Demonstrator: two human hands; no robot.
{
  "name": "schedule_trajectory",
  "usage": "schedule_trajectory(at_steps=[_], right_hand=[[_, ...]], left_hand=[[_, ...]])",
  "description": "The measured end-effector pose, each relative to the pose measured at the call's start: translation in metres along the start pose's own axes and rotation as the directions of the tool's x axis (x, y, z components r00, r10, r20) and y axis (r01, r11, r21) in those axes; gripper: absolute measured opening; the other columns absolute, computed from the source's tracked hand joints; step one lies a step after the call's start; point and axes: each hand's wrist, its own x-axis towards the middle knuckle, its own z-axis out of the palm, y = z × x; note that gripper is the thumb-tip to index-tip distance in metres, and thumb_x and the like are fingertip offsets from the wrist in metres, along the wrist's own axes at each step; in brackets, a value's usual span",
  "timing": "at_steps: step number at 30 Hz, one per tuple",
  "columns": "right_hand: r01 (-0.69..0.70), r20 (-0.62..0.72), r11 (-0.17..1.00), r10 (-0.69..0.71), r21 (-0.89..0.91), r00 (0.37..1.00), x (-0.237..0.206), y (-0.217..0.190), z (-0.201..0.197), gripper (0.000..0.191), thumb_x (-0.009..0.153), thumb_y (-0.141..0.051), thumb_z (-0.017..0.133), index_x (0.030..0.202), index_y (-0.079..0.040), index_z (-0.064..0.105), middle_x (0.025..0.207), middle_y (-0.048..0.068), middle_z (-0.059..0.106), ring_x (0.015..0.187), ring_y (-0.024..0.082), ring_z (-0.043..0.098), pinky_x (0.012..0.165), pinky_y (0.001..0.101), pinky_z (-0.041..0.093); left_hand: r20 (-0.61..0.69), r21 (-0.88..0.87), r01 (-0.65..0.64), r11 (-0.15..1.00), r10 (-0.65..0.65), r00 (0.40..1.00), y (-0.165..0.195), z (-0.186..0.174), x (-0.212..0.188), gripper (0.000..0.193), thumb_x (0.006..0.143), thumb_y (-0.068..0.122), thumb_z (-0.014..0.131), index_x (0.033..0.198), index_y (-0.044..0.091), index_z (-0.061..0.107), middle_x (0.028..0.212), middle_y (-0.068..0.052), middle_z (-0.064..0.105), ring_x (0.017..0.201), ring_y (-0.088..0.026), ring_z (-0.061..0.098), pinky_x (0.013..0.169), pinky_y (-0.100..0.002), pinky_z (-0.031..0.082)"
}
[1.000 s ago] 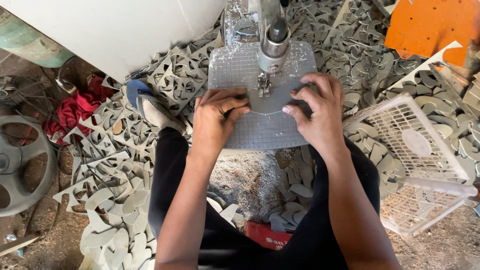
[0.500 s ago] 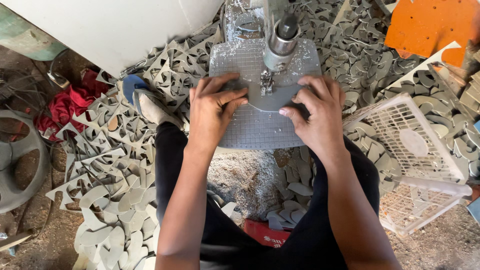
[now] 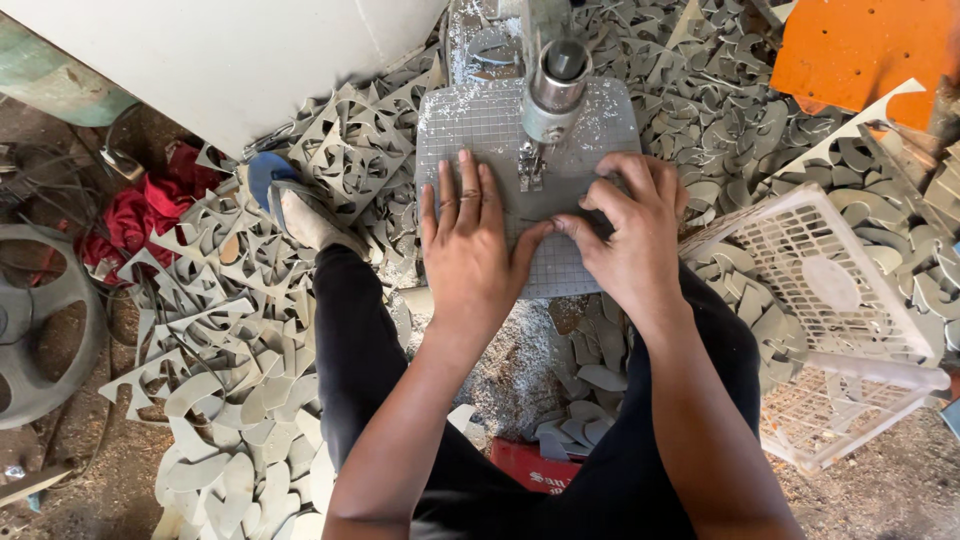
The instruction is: The person repeatedly places gray rubber pieces under a vertical cutting tool and presses down to cut them. After each cut, the person removes the piece, briefly inspects it, and repeats the process with new pieces. The workspace is cluttered with cut rubber offcuts.
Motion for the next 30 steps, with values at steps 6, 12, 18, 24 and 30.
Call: schedule_trajectory(at_steps=[6, 12, 18, 24, 30], right_hand=[[0.082, 0.078, 0.986, -0.095, 0.147, 0.992, -0.006, 0.017, -0.018, 0.018, 0.084, -0.019, 0.086, 0.099, -0.012, 0.079, 0.138, 0.0, 0.065, 0.136, 0.03, 0.049, 0.115, 0.0496, 0.031], [0.036, 0.046, 0.974, -0.048, 0.225, 0.998, -0.012, 0.021, -0.008, 0.019, 0.083, -0.015, 0.085, 0.101, -0.012, 0.078, 0.133, 0.001, 0.065, 0.135, 0.028, 0.051, 0.117, 0.0465, 0.037], [0.045, 0.064, 0.994, -0.052, 0.101, 0.997, -0.012, 0.018, -0.005, 0.033, 0.084, -0.018, 0.086, 0.114, -0.011, 0.074, 0.133, 0.004, 0.059, 0.136, 0.034, 0.048, 0.116, 0.0515, 0.034], [0.02, 0.069, 0.987, -0.032, 0.162, 0.997, -0.011, 0.018, -0.012, 0.054, 0.082, -0.028, 0.088, 0.129, -0.008, 0.068, 0.134, 0.013, 0.051, 0.131, 0.034, 0.048, 0.114, 0.0537, 0.036], [0.037, 0.059, 0.988, -0.046, 0.152, 0.997, -0.009, 0.019, -0.008, 0.052, 0.081, -0.034, 0.088, 0.116, -0.004, 0.065, 0.13, 0.013, 0.052, 0.128, 0.033, 0.049, 0.111, 0.0532, 0.038]], left_hand=[[0.04, 0.007, -0.02, 1.0, 0.019, 0.999, -0.003, 0.003, 0.01, 0.088, 0.09, 0.053, 0.071, 0.144, -0.013, 0.049, 0.155, -0.031, 0.043, 0.15, -0.044, 0.036, 0.124, -0.058, 0.019], [0.074, -0.008, -0.067, 0.998, 0.068, 0.995, -0.013, 0.002, 0.011, 0.088, 0.091, 0.051, 0.072, 0.147, -0.013, 0.047, 0.159, -0.032, 0.04, 0.152, -0.043, 0.034, 0.125, -0.058, 0.019], [0.139, -0.044, -0.044, 0.998, 0.05, 0.989, -0.011, -0.001, 0.018, 0.109, 0.085, 0.071, 0.068, 0.147, -0.016, 0.042, 0.158, -0.034, 0.035, 0.152, -0.044, 0.028, 0.122, -0.062, 0.014], [0.135, -0.018, -0.059, 0.998, 0.061, 0.989, -0.008, -0.004, 0.023, 0.118, 0.081, 0.078, 0.067, 0.147, -0.016, 0.041, 0.159, -0.033, 0.034, 0.152, -0.042, 0.026, 0.123, -0.062, 0.013], [0.167, -0.02, -0.067, 0.998, 0.069, 0.984, -0.011, -0.001, 0.03, 0.118, 0.077, 0.076, 0.071, 0.148, -0.014, 0.04, 0.16, -0.031, 0.032, 0.154, -0.04, 0.025, 0.122, -0.062, 0.012]])
